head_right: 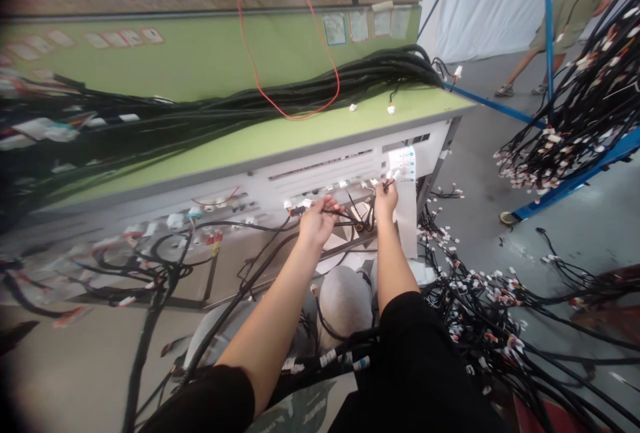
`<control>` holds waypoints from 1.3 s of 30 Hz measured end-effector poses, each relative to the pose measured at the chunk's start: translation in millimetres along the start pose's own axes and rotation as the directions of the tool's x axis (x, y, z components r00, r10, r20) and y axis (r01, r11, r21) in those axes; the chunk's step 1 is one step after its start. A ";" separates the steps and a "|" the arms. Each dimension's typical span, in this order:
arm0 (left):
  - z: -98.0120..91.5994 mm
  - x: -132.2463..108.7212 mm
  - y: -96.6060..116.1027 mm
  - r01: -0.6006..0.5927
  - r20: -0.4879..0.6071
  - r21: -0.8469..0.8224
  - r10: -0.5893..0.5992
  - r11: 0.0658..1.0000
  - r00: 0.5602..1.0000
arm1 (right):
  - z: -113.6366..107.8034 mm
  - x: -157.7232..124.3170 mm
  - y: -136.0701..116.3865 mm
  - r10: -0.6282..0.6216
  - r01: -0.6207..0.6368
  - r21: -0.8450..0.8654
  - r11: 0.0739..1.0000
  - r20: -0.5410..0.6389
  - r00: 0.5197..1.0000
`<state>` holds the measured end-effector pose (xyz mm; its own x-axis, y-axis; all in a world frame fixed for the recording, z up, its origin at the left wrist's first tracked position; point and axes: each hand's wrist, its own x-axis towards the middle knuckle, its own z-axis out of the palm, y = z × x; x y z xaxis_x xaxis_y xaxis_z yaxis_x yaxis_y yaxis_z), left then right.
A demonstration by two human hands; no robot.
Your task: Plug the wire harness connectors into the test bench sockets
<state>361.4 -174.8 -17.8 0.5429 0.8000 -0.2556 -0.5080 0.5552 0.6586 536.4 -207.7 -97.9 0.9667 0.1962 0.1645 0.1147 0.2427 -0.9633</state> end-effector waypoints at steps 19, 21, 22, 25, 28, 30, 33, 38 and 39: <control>-1.4 -7.4 -9.7 -0.034 0.056 0.112 0.028 0.993 0.998 | -29.5 3.1 -50.4 0.170 -0.311 0.470 0.826 0.318 0.933; -2.5 -5.9 -10.6 -0.034 0.048 0.113 0.029 0.993 0.998 | -31.9 2.2 -54.2 0.153 -0.262 0.379 0.887 0.294 0.943; -2.4 -5.5 -11.4 -0.032 0.040 0.114 0.028 0.993 0.999 | -32.0 1.8 -56.4 0.153 -0.240 0.302 0.923 0.284 0.946; -0.7 -4.6 -13.8 -0.018 0.016 0.111 0.016 0.994 1.000 | -29.1 1.8 -65.6 0.187 -0.213 0.071 0.975 0.262 0.947; -0.1 -1.9 -14.8 -0.018 0.007 0.099 0.018 0.995 1.000 | -25.0 5.2 -77.6 0.253 -0.239 -0.085 0.967 0.291 0.923; -0.6 1.0 -14.6 -0.025 0.000 0.092 0.025 0.995 1.000 | -22.6 9.2 -84.3 0.314 -0.272 -0.168 0.947 0.332 0.889; -1.2 4.8 -14.2 -0.037 0.001 0.078 0.037 0.996 0.999 | -19.4 15.1 -88.4 0.398 -0.321 -0.260 0.911 0.344 0.850; 0.0 6.6 -14.5 -0.037 -0.005 0.069 0.037 0.997 0.999 | -13.1 15.0 -80.5 0.444 -0.364 -0.278 0.889 0.331 0.833; 0.2 6.8 -14.8 -0.037 -0.006 0.066 0.038 0.997 0.999 | -11.7 13.4 -78.4 0.446 -0.377 -0.254 0.891 0.323 0.835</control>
<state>372.7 -177.6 -29.1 0.5193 0.8217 -0.2350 -0.4828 0.5089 0.7126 543.0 -235.2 -22.7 0.7845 0.5785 -0.2234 -0.2039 -0.0996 -0.9739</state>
